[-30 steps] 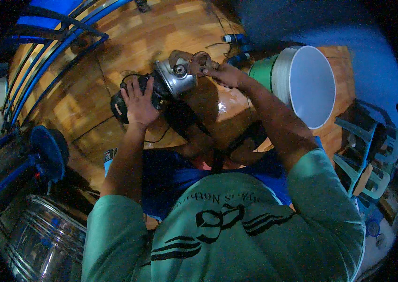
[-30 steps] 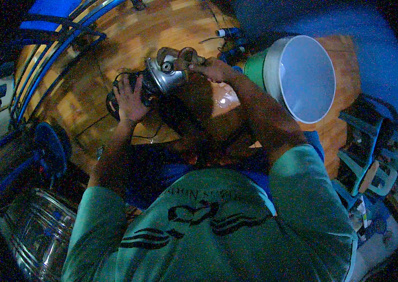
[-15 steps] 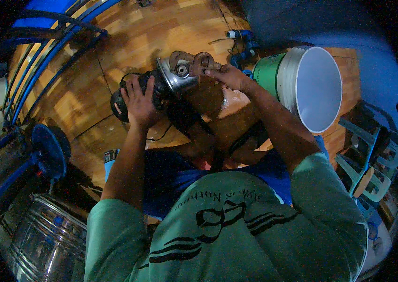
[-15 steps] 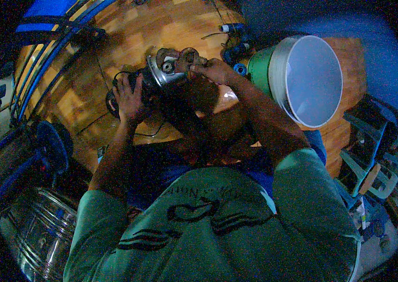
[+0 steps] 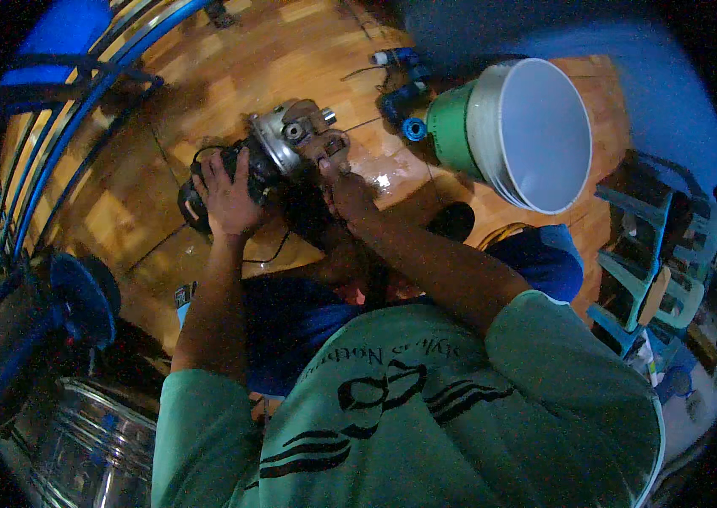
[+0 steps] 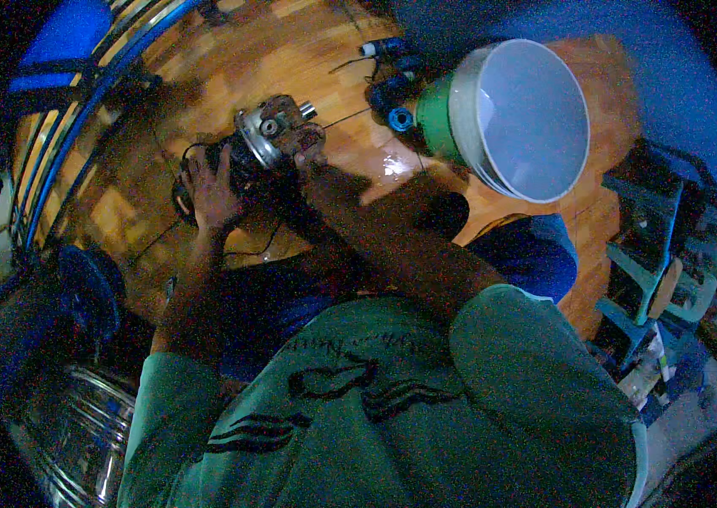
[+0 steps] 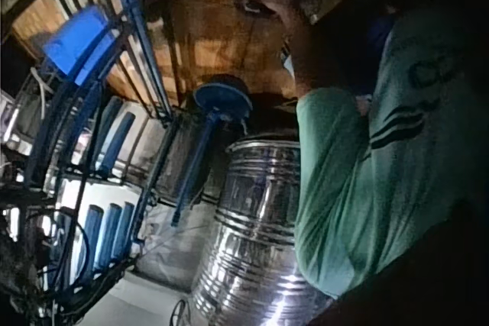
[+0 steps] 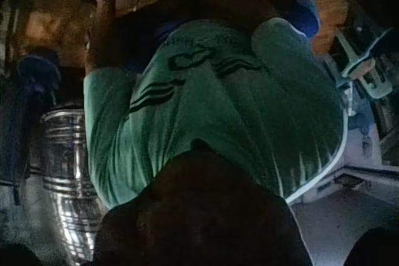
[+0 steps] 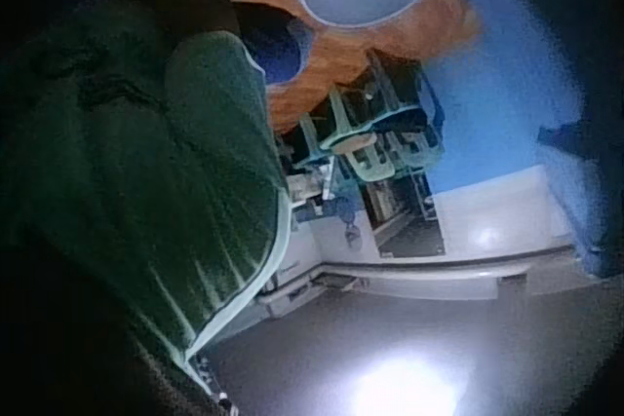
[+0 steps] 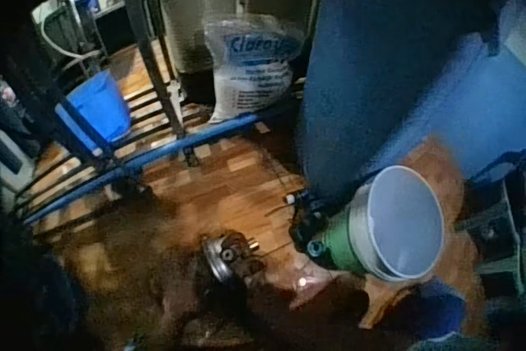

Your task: The person sits on the floor and works on a small electric water pump. They apply white thread seal tape to a threaded fitting, then attach the fitting to the pump and tighten it with a wrench. The person also retrieves a small white plastic part from a nearby shelf and handles it before returning to the pump.

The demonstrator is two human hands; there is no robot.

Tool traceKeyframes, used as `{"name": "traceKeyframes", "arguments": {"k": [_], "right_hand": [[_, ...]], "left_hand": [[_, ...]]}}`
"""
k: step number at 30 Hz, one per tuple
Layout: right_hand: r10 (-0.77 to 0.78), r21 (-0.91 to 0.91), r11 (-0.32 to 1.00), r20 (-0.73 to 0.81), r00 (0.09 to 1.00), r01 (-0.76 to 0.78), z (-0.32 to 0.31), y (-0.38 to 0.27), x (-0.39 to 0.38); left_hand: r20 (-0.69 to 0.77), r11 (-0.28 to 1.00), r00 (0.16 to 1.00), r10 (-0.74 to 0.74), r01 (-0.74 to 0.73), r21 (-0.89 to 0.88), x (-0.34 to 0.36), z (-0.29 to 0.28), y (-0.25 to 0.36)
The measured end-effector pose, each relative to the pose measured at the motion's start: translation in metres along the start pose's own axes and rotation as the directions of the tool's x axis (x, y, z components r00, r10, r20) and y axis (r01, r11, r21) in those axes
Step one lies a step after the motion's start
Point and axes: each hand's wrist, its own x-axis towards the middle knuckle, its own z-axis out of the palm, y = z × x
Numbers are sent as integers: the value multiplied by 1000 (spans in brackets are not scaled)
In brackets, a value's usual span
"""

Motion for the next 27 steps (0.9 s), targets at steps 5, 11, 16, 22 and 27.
{"name": "traceKeyframes", "arguments": {"k": [5,11,16,22,27], "right_hand": [[-462,-191,879,-111,880,437,-19,-2,3],[-226,105,971,112,968,215,-50,-28,20],[-59,303,949,-88,994,83,-67,5,32],[-84,-190,980,-162,983,53,-117,131,88],[-144,-505,863,-261,955,-8,-125,171,104]], "left_hand": [[-1,998,1000,-11,10,-58,0,-9,7],[1,1000,1000,14,-14,-25,0,-8,6],[46,1000,999,16,-15,-16,1,-8,8],[82,1000,996,24,-23,-18,6,-18,11],[230,1000,973,-9,7,12,23,-39,30]]}}
